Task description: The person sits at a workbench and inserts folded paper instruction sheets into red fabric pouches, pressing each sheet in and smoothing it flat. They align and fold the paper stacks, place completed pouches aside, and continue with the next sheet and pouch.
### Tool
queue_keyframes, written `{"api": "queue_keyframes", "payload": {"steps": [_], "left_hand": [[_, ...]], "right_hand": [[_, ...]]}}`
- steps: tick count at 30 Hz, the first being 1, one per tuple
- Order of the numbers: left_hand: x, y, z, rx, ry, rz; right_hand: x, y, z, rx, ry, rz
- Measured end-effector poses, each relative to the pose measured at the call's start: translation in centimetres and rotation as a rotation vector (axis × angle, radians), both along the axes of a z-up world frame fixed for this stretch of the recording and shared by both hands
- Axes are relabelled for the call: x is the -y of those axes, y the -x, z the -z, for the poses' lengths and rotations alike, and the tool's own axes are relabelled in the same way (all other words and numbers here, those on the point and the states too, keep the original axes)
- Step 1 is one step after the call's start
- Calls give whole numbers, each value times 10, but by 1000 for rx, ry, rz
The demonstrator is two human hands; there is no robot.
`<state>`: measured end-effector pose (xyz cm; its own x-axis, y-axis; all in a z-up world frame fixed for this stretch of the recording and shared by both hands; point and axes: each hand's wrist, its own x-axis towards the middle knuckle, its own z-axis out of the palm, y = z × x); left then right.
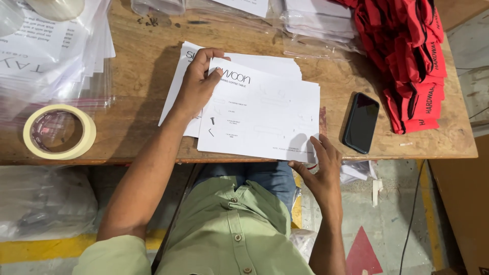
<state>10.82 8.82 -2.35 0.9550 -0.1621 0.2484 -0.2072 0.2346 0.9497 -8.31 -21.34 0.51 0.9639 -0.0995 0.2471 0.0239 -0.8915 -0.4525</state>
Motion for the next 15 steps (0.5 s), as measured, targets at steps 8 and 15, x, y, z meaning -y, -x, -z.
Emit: {"api": "queue_keyframes", "payload": {"steps": [8, 15], "left_hand": [[1, -7, 13, 28, -23, -15], [1, -3, 6, 23, -109, -49]], "right_hand": [[1, -1, 5, 10, 22, -11], [2, 0, 8, 28, 36, -17]]}}
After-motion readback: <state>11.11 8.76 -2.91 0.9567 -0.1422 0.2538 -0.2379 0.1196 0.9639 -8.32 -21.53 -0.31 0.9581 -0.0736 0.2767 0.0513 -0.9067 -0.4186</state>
